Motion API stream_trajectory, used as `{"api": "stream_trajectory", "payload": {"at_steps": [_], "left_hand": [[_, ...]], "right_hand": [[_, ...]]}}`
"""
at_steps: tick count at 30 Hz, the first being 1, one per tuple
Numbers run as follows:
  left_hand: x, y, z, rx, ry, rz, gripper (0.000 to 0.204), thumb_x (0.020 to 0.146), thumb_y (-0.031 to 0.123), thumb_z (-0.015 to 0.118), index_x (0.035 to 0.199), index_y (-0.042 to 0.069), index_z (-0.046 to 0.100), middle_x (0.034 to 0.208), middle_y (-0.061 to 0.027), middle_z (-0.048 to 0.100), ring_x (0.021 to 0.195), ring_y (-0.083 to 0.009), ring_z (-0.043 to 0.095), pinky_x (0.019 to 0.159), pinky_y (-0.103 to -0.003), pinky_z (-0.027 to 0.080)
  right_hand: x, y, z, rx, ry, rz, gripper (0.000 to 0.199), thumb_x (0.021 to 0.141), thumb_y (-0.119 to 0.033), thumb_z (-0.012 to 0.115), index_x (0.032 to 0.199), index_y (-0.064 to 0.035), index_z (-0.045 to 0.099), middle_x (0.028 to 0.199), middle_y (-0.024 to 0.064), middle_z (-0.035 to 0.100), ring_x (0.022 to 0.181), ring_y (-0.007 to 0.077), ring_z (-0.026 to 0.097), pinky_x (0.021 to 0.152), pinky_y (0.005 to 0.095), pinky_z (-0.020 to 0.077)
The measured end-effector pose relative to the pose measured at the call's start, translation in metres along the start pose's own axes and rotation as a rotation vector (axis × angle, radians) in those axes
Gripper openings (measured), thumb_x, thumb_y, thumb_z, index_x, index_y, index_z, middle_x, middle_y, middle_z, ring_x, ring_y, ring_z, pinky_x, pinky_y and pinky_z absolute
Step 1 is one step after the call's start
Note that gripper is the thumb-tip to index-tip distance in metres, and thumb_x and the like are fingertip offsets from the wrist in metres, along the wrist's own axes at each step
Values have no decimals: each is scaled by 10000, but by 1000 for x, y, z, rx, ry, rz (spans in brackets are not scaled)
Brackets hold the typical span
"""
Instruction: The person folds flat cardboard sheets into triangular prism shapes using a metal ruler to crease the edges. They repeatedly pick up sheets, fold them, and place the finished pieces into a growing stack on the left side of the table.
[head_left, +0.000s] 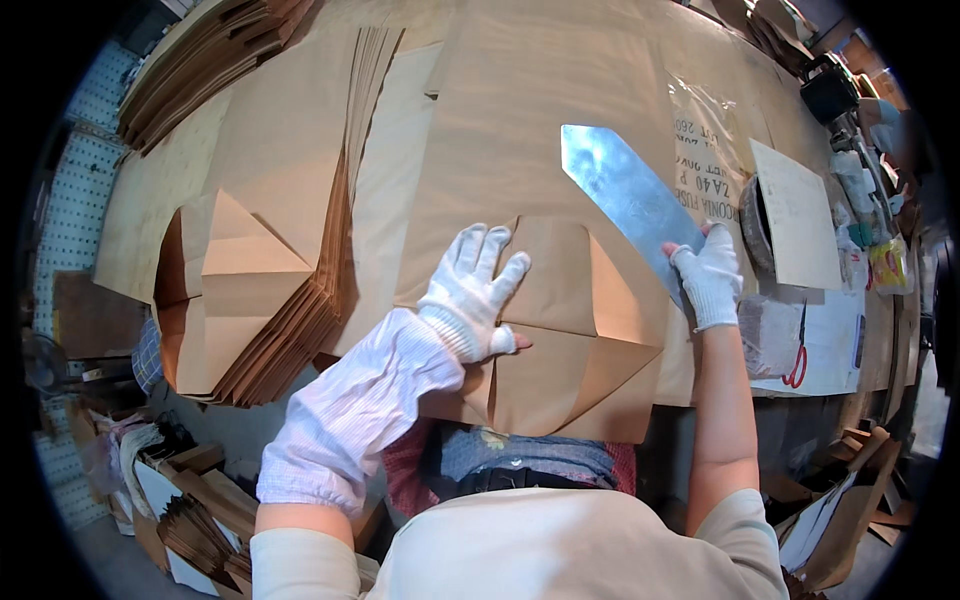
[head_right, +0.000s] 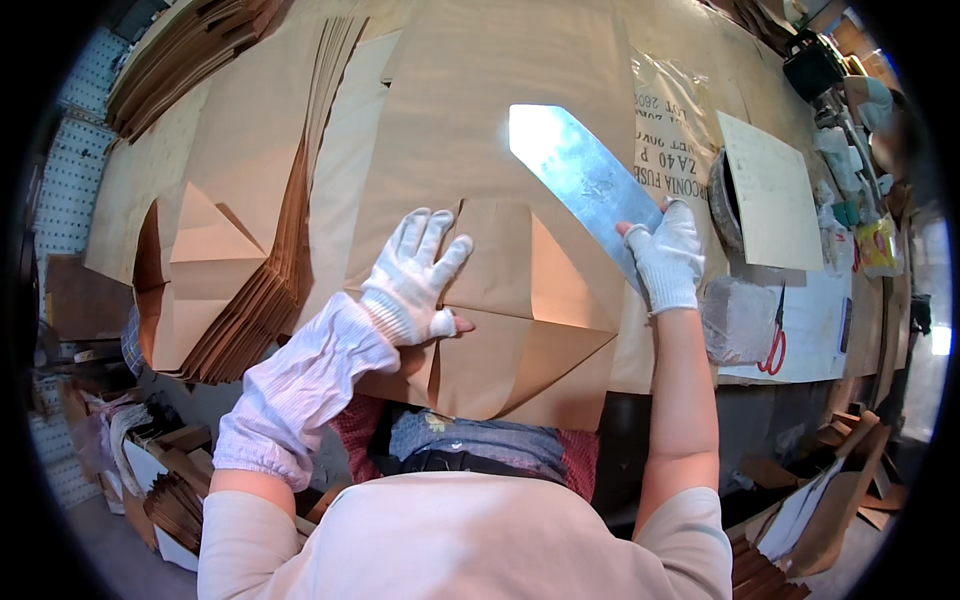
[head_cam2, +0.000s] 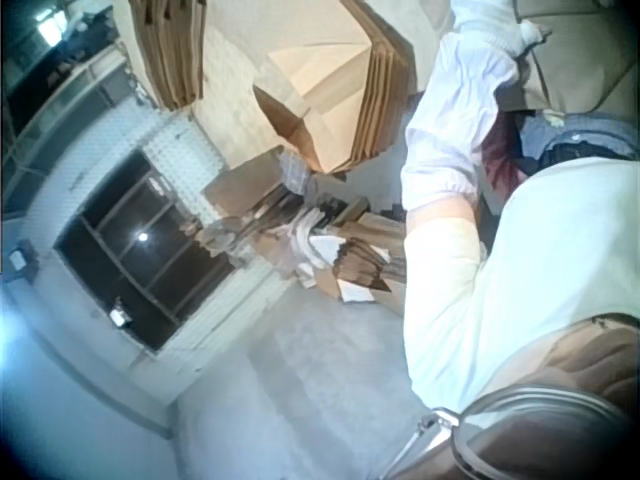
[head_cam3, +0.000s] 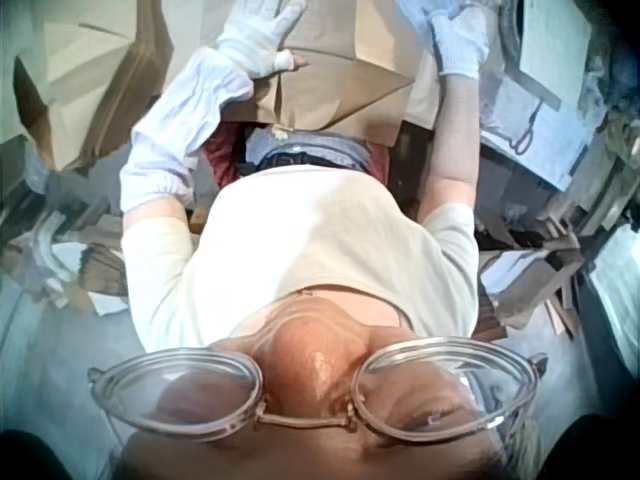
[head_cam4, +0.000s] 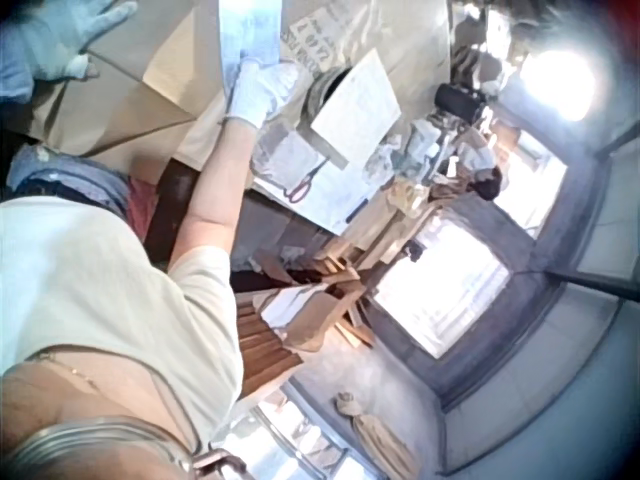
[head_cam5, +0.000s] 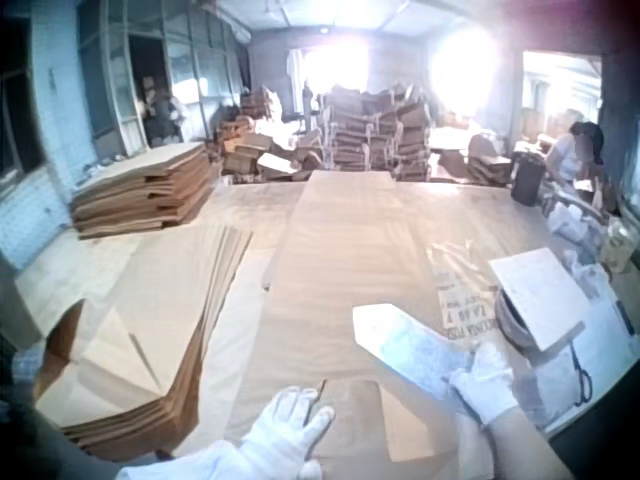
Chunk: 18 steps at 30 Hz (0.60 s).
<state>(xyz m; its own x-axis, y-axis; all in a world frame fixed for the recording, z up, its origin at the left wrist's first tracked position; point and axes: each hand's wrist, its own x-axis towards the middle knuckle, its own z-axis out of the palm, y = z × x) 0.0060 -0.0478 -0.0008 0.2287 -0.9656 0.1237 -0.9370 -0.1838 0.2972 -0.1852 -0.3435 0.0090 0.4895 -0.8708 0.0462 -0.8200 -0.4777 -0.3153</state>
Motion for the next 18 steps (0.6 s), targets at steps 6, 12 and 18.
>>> {"api": "stream_trajectory", "payload": {"at_steps": [6,12,18], "left_hand": [[-1,0,5,-98,77,-125,799,695,491,827,1292,22,578,1343,-238,531,1314,-418,449,1173,-512,330],[-111,-7,-10,-269,141,-607,751,709,405,809,1292,-16,591,1335,-188,589,1379,-400,435,1192,-514,321],[-115,2,-2,-85,230,-46,705,649,140,792,1285,-81,585,1358,-261,584,1321,-469,504,1121,-529,434]], "right_hand": [[-58,-24,-20,705,-90,-139,165,853,-150,768,950,-45,685,892,133,736,784,276,711,744,363,555],[-102,-45,19,414,-264,-335,87,826,-105,745,847,-42,688,869,122,734,794,297,718,742,380,569],[-94,-65,31,336,-262,-454,125,843,-161,740,836,-52,679,866,115,725,825,325,705,754,420,559]]}}
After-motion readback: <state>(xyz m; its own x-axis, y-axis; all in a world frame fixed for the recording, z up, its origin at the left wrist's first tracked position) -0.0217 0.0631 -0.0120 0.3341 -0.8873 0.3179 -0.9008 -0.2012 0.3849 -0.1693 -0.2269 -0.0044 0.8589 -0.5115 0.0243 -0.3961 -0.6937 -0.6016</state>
